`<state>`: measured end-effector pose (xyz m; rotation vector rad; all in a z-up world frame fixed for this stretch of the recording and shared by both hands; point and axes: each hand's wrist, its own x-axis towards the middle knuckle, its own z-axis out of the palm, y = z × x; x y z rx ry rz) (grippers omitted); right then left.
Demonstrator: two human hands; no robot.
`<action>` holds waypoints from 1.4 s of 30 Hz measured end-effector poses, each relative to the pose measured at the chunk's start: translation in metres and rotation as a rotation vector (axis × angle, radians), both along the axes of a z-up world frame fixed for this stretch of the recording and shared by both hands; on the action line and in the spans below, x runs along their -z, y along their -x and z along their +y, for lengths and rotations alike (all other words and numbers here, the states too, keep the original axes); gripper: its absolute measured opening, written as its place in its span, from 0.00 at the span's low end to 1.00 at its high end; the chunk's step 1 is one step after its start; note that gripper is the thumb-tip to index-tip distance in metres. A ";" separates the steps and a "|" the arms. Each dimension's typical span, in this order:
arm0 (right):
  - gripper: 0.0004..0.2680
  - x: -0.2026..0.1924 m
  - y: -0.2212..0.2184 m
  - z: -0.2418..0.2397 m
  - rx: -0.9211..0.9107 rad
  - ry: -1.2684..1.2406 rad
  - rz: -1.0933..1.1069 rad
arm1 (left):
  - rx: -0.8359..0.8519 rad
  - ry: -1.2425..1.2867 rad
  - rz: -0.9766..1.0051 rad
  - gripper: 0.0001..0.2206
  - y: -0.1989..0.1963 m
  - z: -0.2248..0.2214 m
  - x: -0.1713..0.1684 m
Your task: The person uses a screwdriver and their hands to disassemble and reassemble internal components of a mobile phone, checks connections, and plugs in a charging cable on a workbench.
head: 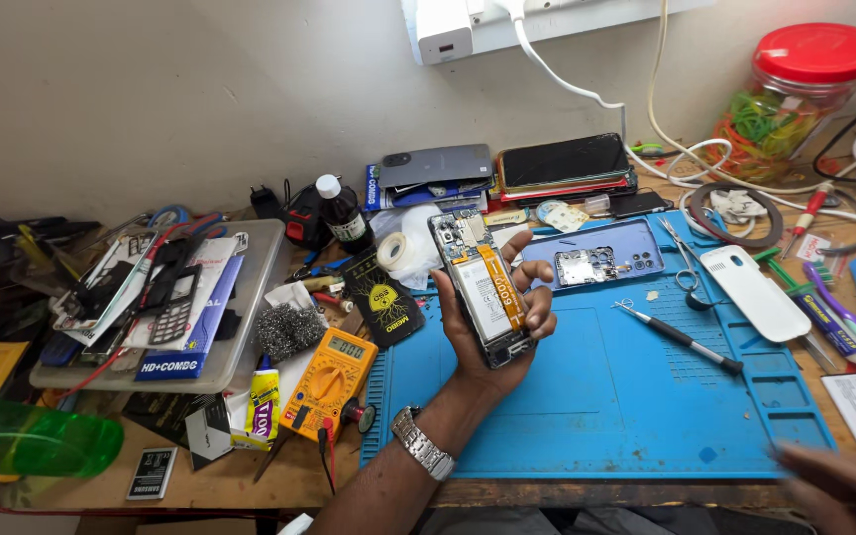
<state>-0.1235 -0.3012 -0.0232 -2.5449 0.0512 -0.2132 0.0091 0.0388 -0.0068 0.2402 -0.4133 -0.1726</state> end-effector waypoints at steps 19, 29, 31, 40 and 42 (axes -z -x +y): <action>0.12 -0.021 -0.131 0.100 -0.260 -1.161 0.270 | -0.154 -0.570 0.124 0.28 0.004 0.047 -0.047; 0.09 -0.033 -0.145 0.118 -0.315 -0.290 0.399 | -0.383 -1.904 -0.291 0.40 0.068 0.058 -0.038; 0.09 -0.041 -0.142 0.125 -0.362 -0.151 0.350 | -0.440 -1.929 -0.346 0.39 0.070 0.061 -0.035; 0.11 -0.046 -0.122 0.116 -0.434 0.176 -0.157 | -0.581 -2.011 -0.527 0.37 0.070 0.072 -0.025; 0.11 -0.051 -0.118 0.105 -0.301 0.327 -0.073 | -0.628 -2.011 -0.574 0.36 0.070 0.075 -0.021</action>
